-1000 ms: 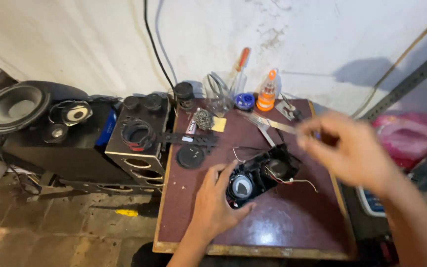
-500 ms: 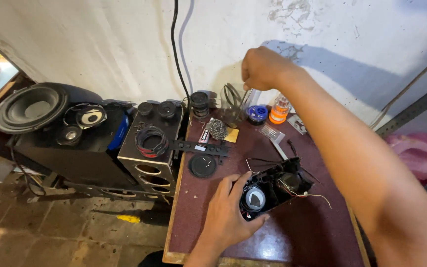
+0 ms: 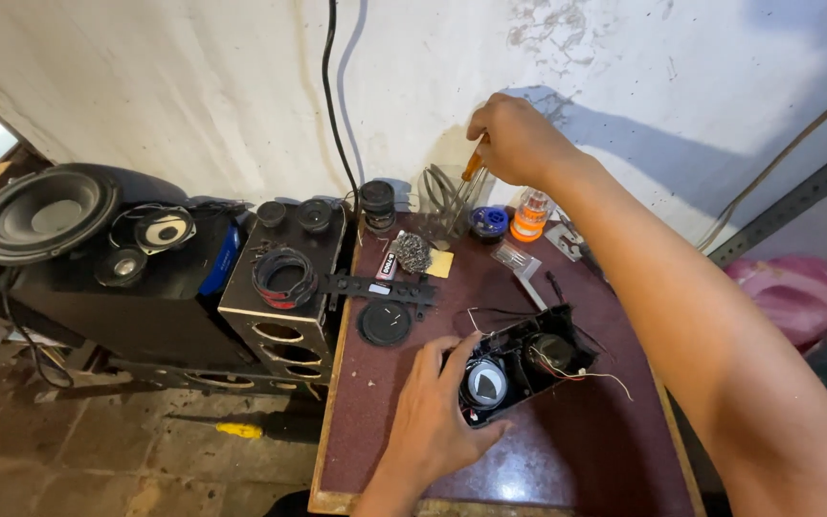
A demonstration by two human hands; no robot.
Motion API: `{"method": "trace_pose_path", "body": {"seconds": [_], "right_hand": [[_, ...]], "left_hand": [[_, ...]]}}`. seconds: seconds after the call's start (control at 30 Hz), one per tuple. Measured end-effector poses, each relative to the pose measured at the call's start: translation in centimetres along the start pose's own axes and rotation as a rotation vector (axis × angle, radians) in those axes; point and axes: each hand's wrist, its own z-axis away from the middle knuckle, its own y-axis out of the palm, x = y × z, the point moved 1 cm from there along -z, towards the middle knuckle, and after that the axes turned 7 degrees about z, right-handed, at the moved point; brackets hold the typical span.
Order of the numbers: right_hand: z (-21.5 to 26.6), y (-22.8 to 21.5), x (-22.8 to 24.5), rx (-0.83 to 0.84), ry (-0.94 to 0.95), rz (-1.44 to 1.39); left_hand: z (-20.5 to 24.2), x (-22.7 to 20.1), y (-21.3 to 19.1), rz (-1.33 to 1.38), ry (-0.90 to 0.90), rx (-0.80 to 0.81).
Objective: The person works on a disassembled speaker unit containing two drivers, manipulating the internal wires and components. They use a screwdriver to adjust parts within the speaker housing and handle various tools and small parts on the workbench.
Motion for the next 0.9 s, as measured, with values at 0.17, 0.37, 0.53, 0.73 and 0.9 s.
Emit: {"method": "trace_pose_path", "body": {"seconds": [0.17, 0.37, 0.53, 0.73, 0.9], "right_hand": [[0.7, -0.4, 0.2, -0.037, -0.058, 0.053], [1.5, -1.1, -0.4, -0.090, -0.152, 0.006], [3.3, -1.9, -1.4, -0.077, -0.122, 0.007], [4.2, -1.8, -3.0, -0.137, -0.170, 0.033], [5.7, -2.0, -3.7, -0.154, -0.150, -0.011]], "left_hand": [[0.0, -0.2, -0.1, 0.034, -0.084, 0.045], [-0.2, -0.2, -0.1, 0.032, -0.102, 0.040], [0.0, 0.2, 0.2, 0.054, -0.004, -0.030], [-0.1, 0.0, 0.0, 0.051, -0.029, -0.015], [-0.2, -0.2, 0.0, 0.028, -0.083, 0.016]]}}
